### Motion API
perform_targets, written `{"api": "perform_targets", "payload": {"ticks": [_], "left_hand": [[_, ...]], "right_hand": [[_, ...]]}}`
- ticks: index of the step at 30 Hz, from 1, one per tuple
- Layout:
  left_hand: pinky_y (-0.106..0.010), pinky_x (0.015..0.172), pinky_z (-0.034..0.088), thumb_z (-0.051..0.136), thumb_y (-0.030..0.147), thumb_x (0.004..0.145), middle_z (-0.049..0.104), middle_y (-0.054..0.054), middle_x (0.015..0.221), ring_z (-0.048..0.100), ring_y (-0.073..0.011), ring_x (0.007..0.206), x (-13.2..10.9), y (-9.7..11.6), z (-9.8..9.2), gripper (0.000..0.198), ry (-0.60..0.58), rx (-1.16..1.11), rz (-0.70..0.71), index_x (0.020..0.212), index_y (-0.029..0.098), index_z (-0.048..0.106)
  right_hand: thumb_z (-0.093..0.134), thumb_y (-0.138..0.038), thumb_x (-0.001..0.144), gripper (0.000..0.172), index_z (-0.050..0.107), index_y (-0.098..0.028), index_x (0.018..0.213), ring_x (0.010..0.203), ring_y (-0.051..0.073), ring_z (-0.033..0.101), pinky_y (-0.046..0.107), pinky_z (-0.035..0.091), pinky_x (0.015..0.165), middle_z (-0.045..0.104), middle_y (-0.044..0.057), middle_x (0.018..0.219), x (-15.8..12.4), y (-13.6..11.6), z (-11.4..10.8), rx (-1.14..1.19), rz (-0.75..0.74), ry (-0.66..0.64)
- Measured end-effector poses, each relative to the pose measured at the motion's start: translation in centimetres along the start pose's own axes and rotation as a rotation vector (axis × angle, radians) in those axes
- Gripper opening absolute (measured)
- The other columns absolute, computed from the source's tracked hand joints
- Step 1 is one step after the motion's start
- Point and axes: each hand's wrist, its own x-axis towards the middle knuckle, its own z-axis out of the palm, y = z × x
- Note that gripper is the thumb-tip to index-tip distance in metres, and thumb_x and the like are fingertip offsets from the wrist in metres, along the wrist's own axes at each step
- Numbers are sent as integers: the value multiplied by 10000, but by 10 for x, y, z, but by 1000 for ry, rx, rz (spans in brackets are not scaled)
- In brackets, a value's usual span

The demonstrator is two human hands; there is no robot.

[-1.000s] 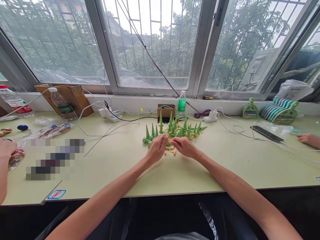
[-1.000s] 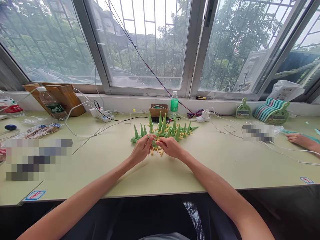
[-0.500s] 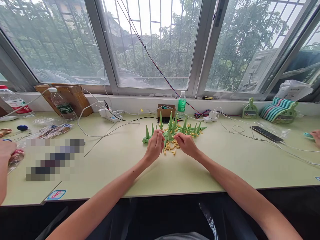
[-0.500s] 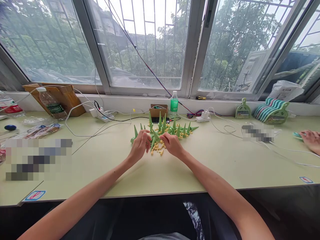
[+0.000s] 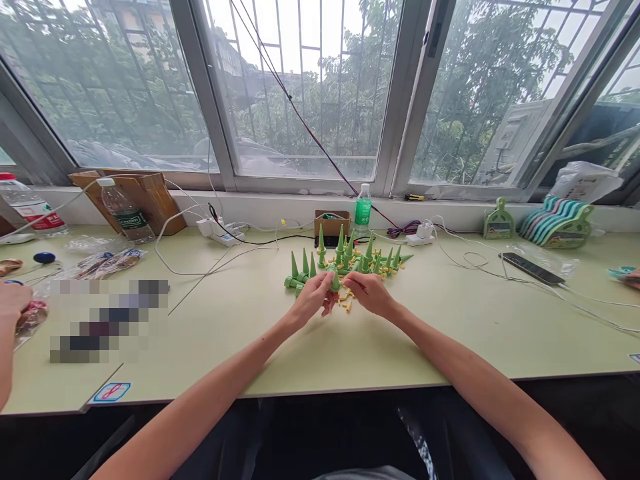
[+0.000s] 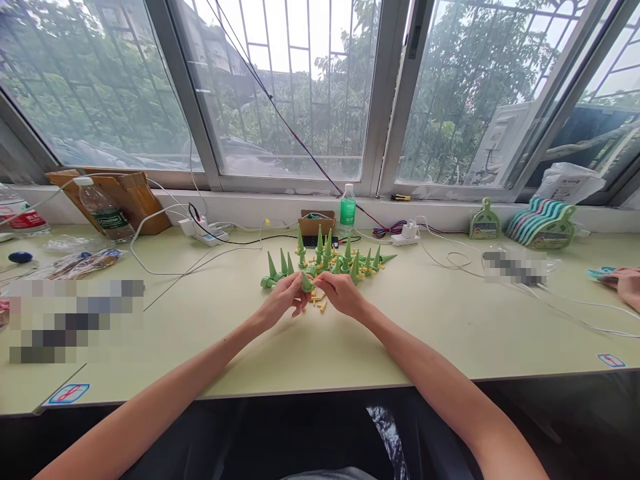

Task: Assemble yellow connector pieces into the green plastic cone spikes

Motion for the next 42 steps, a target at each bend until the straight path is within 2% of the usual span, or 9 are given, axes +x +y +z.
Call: {"api": "perform_targets", "payload": {"ticks": [10,14,19,22,26,29,37,42], "left_hand": [[-198,387,353,465,561,889,488,53,542,441,-78,389,-2,0,-3,398,-31,73,49,989,176,493],[-196,385,362,499,530,882,465,66,562,441,-76,393,-3,-4,-3,402,-13,136,93,1090,187,476],[-190,401,382,553,488,859,461,64,605,444,-67,414,-1,-12,-4,400,27,232,138,1118,194,470],[-186,424,403,568,461,852,502,37,671,454,-66,463,-1,-14,-3,389,46,296,168,1115,188,483],[-192,455,450,585,435,839,560,-51,980,484,-67,570,0,-14,-2,352,96,376,251,1081,188,521],[-195,468,470,578,411,844,545,-76,1093,506,-78,619,0,-14,-1,327,112,408,280,1085,195,528],[-184,402,435,577,473,837,531,-90,1132,513,-44,513,-1,-7,0,400,175,359,227,1127,209,497],[-169,361,375,507,539,865,574,-49,983,506,-40,453,0,-6,1,393,200,265,206,1063,200,483]], "right_hand": [[385,-436,955,377,442,-185,680,507,84,275,214,268,515,334,-62,548,0,4,0,32,4,-11],[364,-444,960,395,367,-195,653,506,86,274,223,253,506,321,-61,540,0,6,2,36,14,-15],[358,-439,961,407,292,-204,635,492,87,254,233,226,485,283,-64,526,1,6,3,43,26,-15],[357,-450,959,419,293,-205,625,489,89,258,237,225,480,289,-61,519,1,4,3,39,39,-19],[331,-470,967,443,324,-198,618,490,89,284,241,240,496,324,-53,518,1,2,2,23,54,-32],[316,-480,973,453,357,-194,623,493,92,316,242,257,507,361,-46,522,1,2,3,32,69,-35],[314,-497,972,444,408,-197,658,498,101,375,234,309,499,437,-28,547,1,2,7,119,124,11],[317,-512,970,425,411,-205,691,464,102,377,233,310,476,427,-35,526,1,2,6,144,150,60]]}}
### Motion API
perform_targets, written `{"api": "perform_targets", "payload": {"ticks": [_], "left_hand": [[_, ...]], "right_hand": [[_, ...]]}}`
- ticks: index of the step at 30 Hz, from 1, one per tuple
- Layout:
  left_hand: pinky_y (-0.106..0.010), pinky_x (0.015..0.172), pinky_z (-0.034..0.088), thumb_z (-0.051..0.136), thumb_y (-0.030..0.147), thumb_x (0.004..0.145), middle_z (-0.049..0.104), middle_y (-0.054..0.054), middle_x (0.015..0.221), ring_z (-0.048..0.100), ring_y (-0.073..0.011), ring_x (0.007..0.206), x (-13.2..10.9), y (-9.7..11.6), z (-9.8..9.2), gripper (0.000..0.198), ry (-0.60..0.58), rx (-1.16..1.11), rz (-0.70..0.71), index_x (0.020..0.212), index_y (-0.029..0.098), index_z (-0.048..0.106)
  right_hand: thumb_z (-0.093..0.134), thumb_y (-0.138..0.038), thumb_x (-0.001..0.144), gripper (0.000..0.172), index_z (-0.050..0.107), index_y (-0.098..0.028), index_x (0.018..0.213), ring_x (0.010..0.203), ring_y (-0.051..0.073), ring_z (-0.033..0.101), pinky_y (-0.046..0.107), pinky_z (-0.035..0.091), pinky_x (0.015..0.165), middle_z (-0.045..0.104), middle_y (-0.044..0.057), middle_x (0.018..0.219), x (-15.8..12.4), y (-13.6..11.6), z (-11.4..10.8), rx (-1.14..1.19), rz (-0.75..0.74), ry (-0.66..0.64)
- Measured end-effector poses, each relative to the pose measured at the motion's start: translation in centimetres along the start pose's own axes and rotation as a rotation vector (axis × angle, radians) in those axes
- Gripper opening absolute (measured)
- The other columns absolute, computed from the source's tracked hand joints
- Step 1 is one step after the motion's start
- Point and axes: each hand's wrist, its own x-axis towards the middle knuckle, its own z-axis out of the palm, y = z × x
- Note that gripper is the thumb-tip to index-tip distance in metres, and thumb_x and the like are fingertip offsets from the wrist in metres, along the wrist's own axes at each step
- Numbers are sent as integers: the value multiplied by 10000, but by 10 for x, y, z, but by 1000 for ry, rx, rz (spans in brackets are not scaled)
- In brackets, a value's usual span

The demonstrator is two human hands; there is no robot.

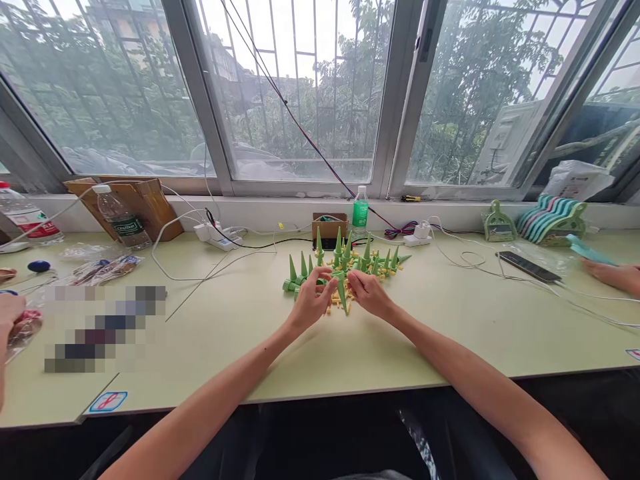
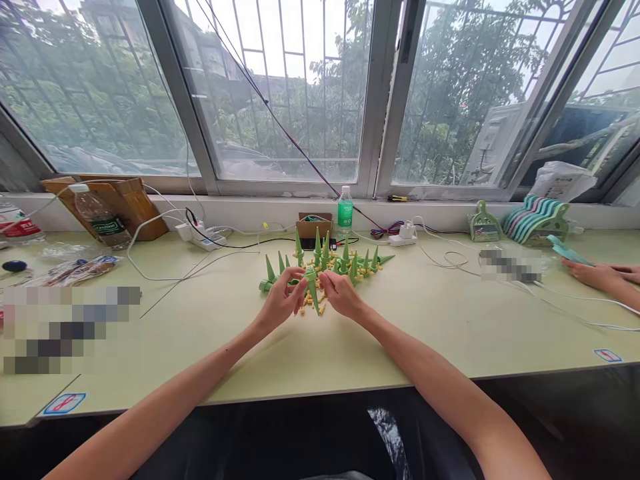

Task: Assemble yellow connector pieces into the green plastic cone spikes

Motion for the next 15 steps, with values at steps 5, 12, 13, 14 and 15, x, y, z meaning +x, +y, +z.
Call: {"api": "perform_targets", "payload": {"ticks": [5,12,13,14,15], "left_hand": [[-187,319,313,383,608,896,491,18,555,444,-68,361,3,0,-1,499,-38,-170,-94,708,160,493],[-205,323,266,354,680,865,533,-44,520,410,-73,342,2,2,-4,672,-296,-311,-319,564,117,567],[-206,328,264,346,682,865,548,-54,533,407,-72,343,1,1,-4,683,-318,-321,-330,568,113,580],[-208,333,263,341,683,865,561,-63,547,407,-73,347,1,1,-4,690,-333,-331,-336,575,109,591],[-209,338,264,341,682,866,571,-69,563,411,-75,355,1,0,-4,690,-343,-341,-339,587,106,601]], "right_hand": [[311,-512,971,416,395,-205,703,490,100,396,225,318,486,456,-26,569,-1,0,-1,-11,-4,23],[324,-502,969,396,373,-208,708,494,95,366,218,312,482,419,-37,563,-3,-8,-2,4,-20,-20],[326,-499,969,394,377,-207,708,495,95,367,218,313,482,419,-37,564,-3,-9,-3,7,-25,-27],[327,-496,969,392,383,-206,711,495,95,368,218,313,481,418,-37,563,-3,-10,-3,10,-30,-34],[328,-493,969,389,391,-205,715,494,95,368,218,313,481,417,-37,562,-3,-10,-3,14,-35,-40]]}}
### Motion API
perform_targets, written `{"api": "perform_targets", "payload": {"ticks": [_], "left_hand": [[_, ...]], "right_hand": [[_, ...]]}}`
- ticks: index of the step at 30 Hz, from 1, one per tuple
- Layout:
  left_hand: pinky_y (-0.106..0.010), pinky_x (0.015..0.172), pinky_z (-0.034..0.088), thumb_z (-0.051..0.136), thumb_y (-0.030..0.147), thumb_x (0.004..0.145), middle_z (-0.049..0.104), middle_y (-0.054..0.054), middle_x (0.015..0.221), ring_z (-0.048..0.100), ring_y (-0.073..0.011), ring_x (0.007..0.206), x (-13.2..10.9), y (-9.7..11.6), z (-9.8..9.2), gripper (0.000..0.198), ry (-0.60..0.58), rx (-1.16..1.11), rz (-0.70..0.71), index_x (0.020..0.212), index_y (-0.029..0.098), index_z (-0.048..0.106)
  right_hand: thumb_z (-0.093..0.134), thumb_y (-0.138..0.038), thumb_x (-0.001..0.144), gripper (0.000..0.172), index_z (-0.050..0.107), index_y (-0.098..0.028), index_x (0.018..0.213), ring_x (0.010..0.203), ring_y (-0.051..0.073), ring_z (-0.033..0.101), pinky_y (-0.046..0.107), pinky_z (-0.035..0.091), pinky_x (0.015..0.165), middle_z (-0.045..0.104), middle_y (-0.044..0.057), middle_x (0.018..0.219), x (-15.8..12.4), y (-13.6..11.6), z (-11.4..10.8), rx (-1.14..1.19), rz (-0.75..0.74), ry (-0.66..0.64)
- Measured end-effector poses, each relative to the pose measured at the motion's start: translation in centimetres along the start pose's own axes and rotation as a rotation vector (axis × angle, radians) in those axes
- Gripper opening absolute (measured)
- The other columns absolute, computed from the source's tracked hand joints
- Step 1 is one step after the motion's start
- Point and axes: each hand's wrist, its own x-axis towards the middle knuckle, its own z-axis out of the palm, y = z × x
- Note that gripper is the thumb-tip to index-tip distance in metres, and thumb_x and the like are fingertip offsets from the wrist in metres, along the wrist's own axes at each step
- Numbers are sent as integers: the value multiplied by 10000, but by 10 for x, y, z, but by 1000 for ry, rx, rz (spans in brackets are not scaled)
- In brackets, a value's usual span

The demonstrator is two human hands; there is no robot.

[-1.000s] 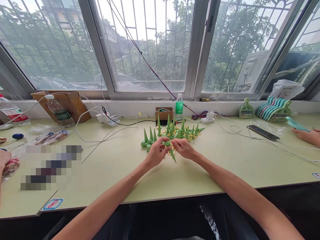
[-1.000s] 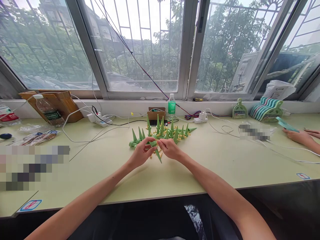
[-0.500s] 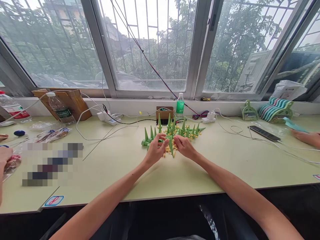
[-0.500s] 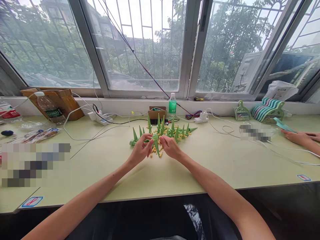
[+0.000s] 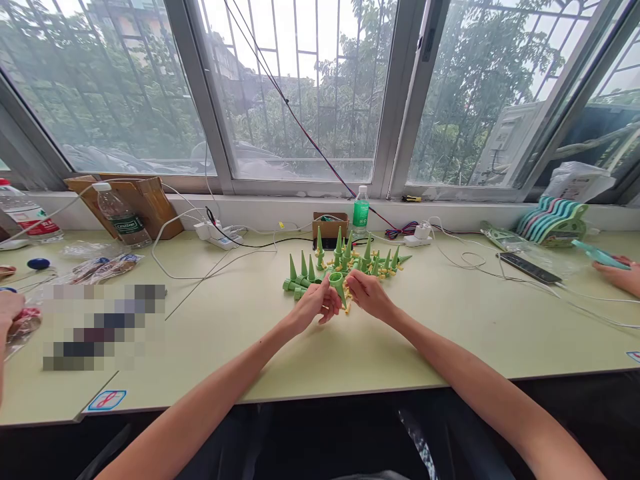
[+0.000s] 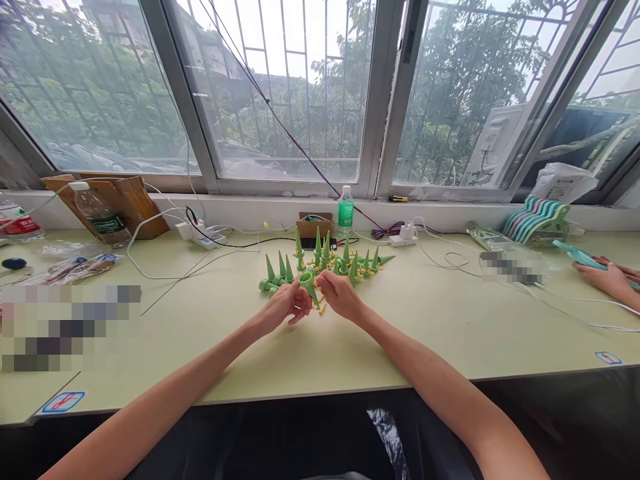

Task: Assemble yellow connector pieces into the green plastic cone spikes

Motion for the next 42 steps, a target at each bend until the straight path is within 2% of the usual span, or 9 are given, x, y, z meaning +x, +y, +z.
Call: {"api": "perform_targets", "payload": {"ticks": [5,15,21,27,30,36,42], "left_hand": [[-211,366,288,361,668,867,575,-66,617,445,-87,414,0,-1,-2,663,-26,-28,5,668,98,634],[-223,396,341,427,647,853,603,-77,794,463,-71,464,-2,1,-1,580,12,-6,56,764,100,597],[-201,401,348,494,570,865,483,30,549,481,-97,457,-2,1,-3,415,44,107,118,849,156,517],[-188,396,354,554,488,855,442,68,528,412,-69,410,-3,-1,-3,322,119,309,235,932,179,501],[-189,433,400,573,445,849,446,56,599,432,-67,459,-2,-4,-3,293,145,372,297,954,179,508],[-175,452,436,530,405,877,503,-30,924,484,-60,579,1,-9,-4,236,219,551,450,938,178,545],[-167,448,451,531,352,884,486,-41,973,463,-61,598,2,-8,-3,175,268,647,518,939,191,573]], "right_hand": [[338,-496,967,379,417,-202,742,475,91,364,216,310,471,409,-44,544,0,1,-1,32,-6,-16],[332,-504,972,376,401,-208,750,436,82,343,208,296,450,392,-60,517,0,2,-1,76,-6,-35],[325,-495,973,396,322,-219,690,432,83,322,218,272,446,357,-64,503,2,5,1,51,6,-31],[329,-493,970,415,327,-214,663,441,88,311,229,253,453,340,-62,486,1,9,2,5,28,-38],[336,-498,964,432,331,-210,642,450,91,314,235,246,457,338,-57,481,1,8,1,-13,34,-36],[338,-515,957,465,341,-205,611,461,95,327,239,251,466,354,-45,478,2,5,1,-41,39,-26],[325,-526,959,482,360,-203,603,439,95,336,238,254,457,365,-44,462,2,5,2,-27,64,-40]]}}
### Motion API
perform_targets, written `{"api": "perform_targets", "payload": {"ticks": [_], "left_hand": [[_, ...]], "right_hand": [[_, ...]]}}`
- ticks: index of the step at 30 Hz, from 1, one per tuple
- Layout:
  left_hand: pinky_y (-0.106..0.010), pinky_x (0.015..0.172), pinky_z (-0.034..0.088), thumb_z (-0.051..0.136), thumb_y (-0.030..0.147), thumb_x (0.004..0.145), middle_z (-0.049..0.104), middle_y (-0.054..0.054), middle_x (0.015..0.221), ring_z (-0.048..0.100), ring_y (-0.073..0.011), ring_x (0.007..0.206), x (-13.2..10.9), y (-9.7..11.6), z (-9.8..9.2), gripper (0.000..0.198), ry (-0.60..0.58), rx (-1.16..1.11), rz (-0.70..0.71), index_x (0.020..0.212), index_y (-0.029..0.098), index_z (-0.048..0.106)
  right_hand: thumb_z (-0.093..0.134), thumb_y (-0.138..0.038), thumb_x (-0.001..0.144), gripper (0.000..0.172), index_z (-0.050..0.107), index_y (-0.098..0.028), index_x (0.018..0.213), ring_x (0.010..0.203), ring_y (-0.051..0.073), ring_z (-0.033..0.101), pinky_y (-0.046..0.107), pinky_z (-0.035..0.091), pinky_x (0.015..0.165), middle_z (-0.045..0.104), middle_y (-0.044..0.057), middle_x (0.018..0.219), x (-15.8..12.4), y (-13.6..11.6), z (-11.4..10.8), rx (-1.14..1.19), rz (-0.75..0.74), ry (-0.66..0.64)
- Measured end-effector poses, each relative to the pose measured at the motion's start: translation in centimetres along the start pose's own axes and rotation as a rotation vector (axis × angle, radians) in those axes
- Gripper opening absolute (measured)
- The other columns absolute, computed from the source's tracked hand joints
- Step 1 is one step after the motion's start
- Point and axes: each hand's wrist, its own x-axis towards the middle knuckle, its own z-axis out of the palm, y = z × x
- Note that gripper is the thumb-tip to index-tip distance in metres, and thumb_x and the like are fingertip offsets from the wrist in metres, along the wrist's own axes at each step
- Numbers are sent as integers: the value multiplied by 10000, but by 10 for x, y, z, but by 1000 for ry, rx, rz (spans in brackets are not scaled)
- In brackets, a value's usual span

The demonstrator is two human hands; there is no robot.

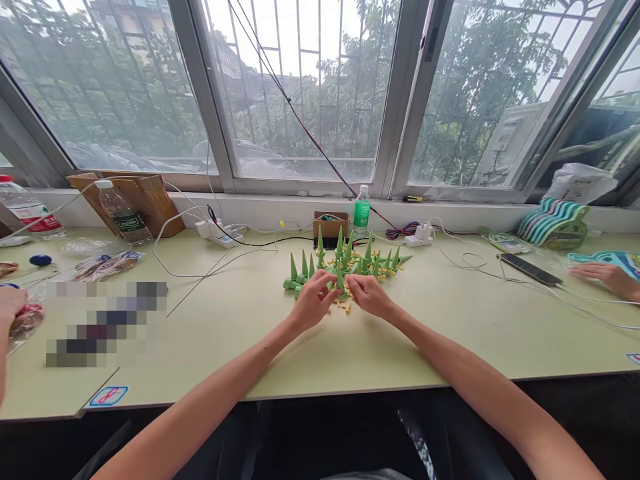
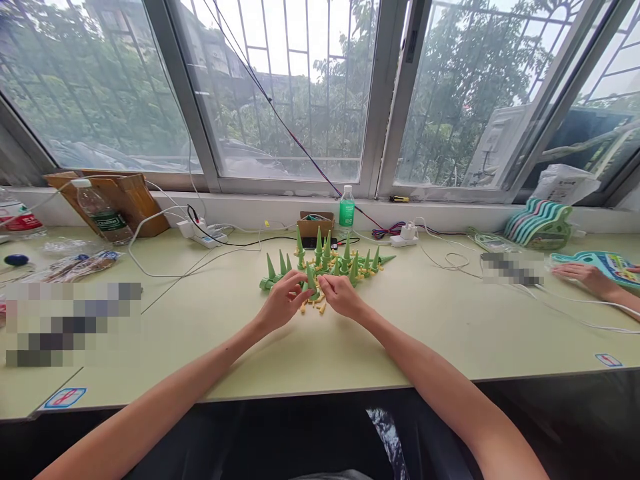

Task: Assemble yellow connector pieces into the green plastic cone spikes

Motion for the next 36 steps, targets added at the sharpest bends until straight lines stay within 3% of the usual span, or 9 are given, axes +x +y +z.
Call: {"api": "perform_targets", "payload": {"ticks": [12,18,22,26,29,36], "left_hand": [[-170,441,441,518,331,892,506,-55,1005,455,-70,596,0,2,2,183,69,29,-12,999,220,617],[-175,425,396,549,422,870,544,-36,929,456,-40,492,2,3,1,290,111,-120,-168,1053,197,535],[-177,341,322,488,523,884,533,16,717,430,-53,396,4,6,0,368,40,-390,-327,1025,184,491],[-188,353,349,503,565,865,556,9,676,460,-67,416,4,10,-2,404,-88,-557,-386,936,167,500],[-186,368,358,534,568,846,557,13,667,468,-64,432,3,11,-4,410,-126,-595,-391,917,165,510],[-178,354,361,561,529,846,581,1,737,475,-58,433,3,8,-4,405,-90,-552,-359,1018,171,482]], "right_hand": [[319,-555,959,454,434,-200,700,437,91,378,222,306,456,421,-44,510,-1,2,3,55,16,12],[329,-579,948,452,459,-199,739,435,91,377,219,303,443,425,-45,522,1,5,1,71,33,102],[338,-573,947,443,478,-196,760,442,93,367,219,300,445,409,-49,520,0,4,-1,67,19,111],[360,-546,946,428,440,-200,707,461,91,361,218,294,458,411,-48,525,-1,1,-1,37,1,60],[359,-522,952,415,420,-201,696,467,89,356,216,290,467,412,-50,527,-1,0,-2,21,-15,36],[337,-523,956,398,442,-200,751,450,89,346,215,287,472,394,-62,509,-1,1,-2,9,-28,10]]}}
